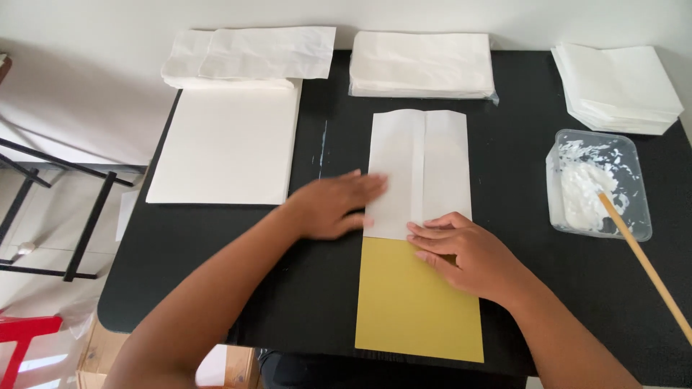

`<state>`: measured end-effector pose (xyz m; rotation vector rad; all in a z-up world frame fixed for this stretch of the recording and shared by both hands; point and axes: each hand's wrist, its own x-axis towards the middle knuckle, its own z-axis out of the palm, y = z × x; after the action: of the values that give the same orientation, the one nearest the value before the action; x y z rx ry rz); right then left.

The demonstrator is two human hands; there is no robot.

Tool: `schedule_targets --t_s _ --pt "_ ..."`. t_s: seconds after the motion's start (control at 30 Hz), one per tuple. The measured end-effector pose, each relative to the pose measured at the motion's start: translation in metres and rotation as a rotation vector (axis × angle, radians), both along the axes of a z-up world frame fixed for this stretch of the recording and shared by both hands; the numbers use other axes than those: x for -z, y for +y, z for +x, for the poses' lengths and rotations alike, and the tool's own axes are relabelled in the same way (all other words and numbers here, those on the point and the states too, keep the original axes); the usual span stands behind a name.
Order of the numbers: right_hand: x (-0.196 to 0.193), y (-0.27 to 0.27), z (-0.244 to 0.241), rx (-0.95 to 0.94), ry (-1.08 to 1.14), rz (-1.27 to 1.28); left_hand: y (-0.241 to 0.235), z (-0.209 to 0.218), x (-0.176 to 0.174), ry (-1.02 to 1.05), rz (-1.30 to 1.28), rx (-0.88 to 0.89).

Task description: The person folds a white sheet of paper over a yellow backing, applies white glue to the edge with a brush, and presses the glued edge down to adhere it.

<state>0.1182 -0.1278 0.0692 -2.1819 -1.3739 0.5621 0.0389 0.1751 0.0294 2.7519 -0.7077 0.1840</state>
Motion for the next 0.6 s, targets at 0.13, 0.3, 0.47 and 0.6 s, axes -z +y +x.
schedule_targets --t_s 0.13,0.3,0.47,0.6 --pt "0.001 0.0 -0.001 0.014 -0.005 0.001 0.017 0.047 -0.003 0.111 0.042 -0.092" --pt "-0.003 0.002 0.0 0.013 0.007 0.003 0.027 0.097 -0.007 0.21 0.096 -0.296" --pt "0.0 0.002 0.0 0.026 0.024 -0.009 0.03 0.134 -0.001 0.201 0.106 -0.393" --pt "-0.001 0.001 -0.001 0.006 0.006 0.095 0.007 0.131 -0.02 0.08 0.157 -0.38"
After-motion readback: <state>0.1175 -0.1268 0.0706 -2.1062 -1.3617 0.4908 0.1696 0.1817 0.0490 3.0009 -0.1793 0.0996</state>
